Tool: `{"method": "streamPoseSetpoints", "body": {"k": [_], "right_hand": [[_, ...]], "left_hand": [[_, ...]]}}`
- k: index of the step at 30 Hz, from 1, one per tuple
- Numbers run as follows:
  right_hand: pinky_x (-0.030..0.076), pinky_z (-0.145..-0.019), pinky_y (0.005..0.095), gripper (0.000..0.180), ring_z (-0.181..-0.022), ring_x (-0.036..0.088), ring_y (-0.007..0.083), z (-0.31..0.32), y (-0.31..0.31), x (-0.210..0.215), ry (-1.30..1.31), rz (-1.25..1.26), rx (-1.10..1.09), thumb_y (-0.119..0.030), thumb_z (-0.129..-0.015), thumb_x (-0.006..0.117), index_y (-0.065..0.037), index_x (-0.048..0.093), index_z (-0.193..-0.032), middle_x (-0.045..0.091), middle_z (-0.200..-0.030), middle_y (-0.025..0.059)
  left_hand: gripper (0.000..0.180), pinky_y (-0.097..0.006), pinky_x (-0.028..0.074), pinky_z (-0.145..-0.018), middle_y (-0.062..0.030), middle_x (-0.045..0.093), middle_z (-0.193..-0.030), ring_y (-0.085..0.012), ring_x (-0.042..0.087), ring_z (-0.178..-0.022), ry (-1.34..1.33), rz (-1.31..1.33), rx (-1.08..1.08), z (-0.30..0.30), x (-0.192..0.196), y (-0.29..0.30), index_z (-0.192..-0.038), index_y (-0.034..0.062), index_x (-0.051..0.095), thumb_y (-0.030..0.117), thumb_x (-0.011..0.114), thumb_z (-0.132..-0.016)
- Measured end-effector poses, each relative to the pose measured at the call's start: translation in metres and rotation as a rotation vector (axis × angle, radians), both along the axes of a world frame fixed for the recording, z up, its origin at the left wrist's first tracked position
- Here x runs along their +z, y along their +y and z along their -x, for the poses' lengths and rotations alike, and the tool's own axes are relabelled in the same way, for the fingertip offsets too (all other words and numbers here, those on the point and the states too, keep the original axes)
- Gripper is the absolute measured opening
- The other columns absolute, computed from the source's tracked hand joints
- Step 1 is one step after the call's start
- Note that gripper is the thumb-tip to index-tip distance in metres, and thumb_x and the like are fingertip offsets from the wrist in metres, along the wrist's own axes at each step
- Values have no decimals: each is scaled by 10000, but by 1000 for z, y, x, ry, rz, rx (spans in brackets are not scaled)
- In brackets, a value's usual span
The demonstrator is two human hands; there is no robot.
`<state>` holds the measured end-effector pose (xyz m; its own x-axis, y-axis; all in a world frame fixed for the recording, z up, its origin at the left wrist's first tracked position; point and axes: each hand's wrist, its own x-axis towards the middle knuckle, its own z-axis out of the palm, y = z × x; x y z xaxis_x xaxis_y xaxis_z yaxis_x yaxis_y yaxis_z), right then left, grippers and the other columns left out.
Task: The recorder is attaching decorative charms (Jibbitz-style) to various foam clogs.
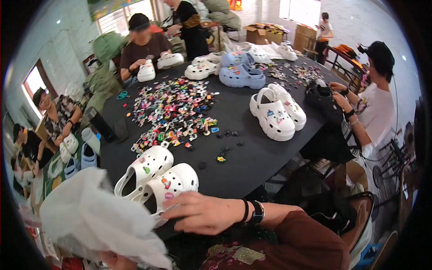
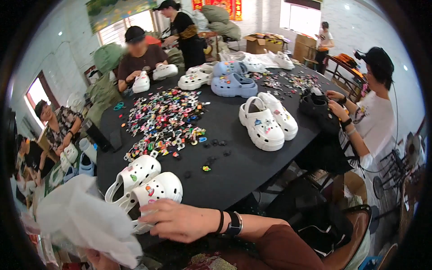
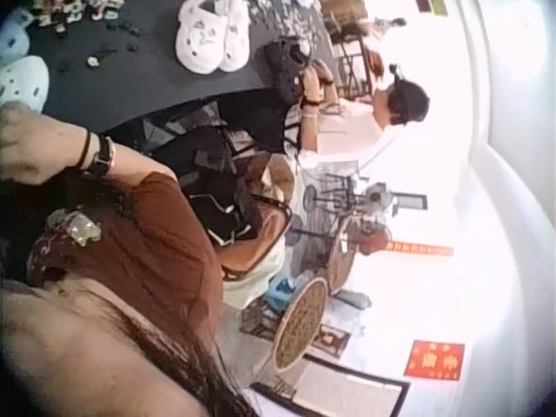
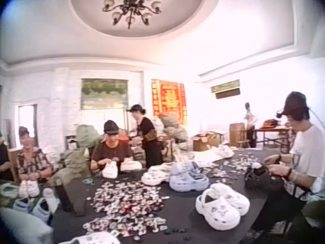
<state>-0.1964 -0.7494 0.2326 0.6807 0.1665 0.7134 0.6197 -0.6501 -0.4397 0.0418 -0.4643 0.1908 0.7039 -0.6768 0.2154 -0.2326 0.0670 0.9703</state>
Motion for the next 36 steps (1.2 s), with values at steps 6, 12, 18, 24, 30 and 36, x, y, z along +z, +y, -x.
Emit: {"method": "streamPoseSetpoints", "body": {"k": [6, 12, 18, 24, 30, 36], "right_hand": [[424, -1025, 473, 230, -1244, 511, 375, 0, -37, -52, 11, -123, -576, 42, -807, 655, -40, 623, -1020, 564, -1311, 149], [396, -1064, 478, 236, -1209, 523, 376, 23, -56, -73, 84, -92, -864, 60, -795, 651, -44, 622, -1005, 566, -1293, 156], [442, -1018, 467, 219, -1186, 531, 383, 11, -50, -93, 168, -112, -812, 76, -783, 635, -27, 622, -977, 568, -1271, 156], [448, -994, 457, 214, -1150, 547, 388, 10, -45, -92, 235, -29, -830, 88, -757, 614, -20, 621, -941, 599, -1197, 173], [419, -1011, 486, 193, -1167, 527, 406, 13, -50, -99, 311, 94, -873, 98, -788, 590, 7, 579, -958, 595, -1181, 184], [412, -1015, 494, 150, -1170, 524, 401, 10, -48, -102, 379, 114, -880, 81, -811, 586, 11, 560, -941, 595, -1159, 179]], "left_hand": [[472, -423, 464, -953, -125, 589, -1284, -242, 584, -1109, -98, 208, 363, -47, -1, 20, -1343, 13, 504, 154, 680, -929], [353, -336, 451, -982, -138, 625, -1202, -178, 575, -1072, -267, 305, 882, -1, 46, 61, -1270, -74, 528, 66, 630, -962], [324, -344, 434, -987, -166, 650, -1127, -251, 579, -1042, -693, -257, 1193, -36, -15, 151, -1138, -118, 617, 167, 639, -985], [241, -387, 499, -889, -224, 678, -1080, -328, 645, -980, -700, -473, 1123, -39, -55, 174, -1131, -79, 641, -6, 602, -905], [346, -412, 505, -897, -239, 689, -1060, -376, 662, -1008, -700, -513, 1141, -49, -38, 145, -1159, -57, 661, -78, 518, -845], [389, -468, 503, -848, -227, 676, -1008, -410, 636, -928, -1027, -597, 1090, -165, 18, 146, -1186, 27, 676, -45, 545, -827]]}}
